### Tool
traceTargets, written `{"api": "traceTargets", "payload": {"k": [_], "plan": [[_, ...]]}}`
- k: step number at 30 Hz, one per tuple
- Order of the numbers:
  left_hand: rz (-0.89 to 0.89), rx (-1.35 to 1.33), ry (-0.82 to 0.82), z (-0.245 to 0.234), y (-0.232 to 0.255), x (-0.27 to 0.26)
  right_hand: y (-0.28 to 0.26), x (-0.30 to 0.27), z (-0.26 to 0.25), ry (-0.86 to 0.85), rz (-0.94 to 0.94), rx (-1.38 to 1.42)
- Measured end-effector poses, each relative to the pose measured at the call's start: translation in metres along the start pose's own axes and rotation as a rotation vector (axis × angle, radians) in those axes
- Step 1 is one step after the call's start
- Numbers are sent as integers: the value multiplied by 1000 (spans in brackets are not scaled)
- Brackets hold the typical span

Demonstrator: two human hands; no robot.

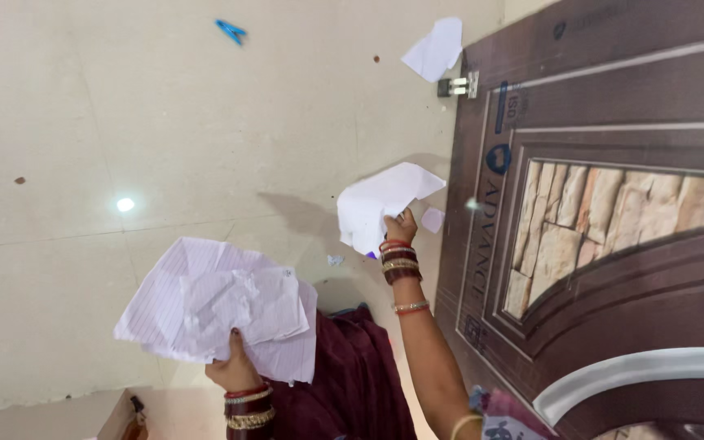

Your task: The person sorts through a large amount of papers and brochures scattered on the floor, picking them up one by one and stacking them into several organized piles before placing them onto a bookshelf.

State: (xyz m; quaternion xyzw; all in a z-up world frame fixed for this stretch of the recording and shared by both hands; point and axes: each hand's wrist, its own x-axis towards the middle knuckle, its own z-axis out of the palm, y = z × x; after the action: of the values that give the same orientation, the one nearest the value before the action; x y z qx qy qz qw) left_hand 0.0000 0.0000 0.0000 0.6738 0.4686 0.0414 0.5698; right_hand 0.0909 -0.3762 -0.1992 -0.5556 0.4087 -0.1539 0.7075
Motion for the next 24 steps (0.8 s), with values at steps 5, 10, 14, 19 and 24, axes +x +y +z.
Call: {"api": "traceTargets", "payload": {"k": [5,10,14,19,24], "plan": [[144,36,-76,-19,29,10,-230,-135,75,-364,192,-89],[25,-12,-147,-25,116,1,-430,-247,119,-987,236,51],[192,2,-502,-30,233,-30,-520,-280,139,-1155,163,12],[394,-319,-897,-46,355,-52,-552,-273,156,-1072,245,-285],[-257,-607,-837,-52,419,-69,-567,-252,181,-964,180,-489]]}}
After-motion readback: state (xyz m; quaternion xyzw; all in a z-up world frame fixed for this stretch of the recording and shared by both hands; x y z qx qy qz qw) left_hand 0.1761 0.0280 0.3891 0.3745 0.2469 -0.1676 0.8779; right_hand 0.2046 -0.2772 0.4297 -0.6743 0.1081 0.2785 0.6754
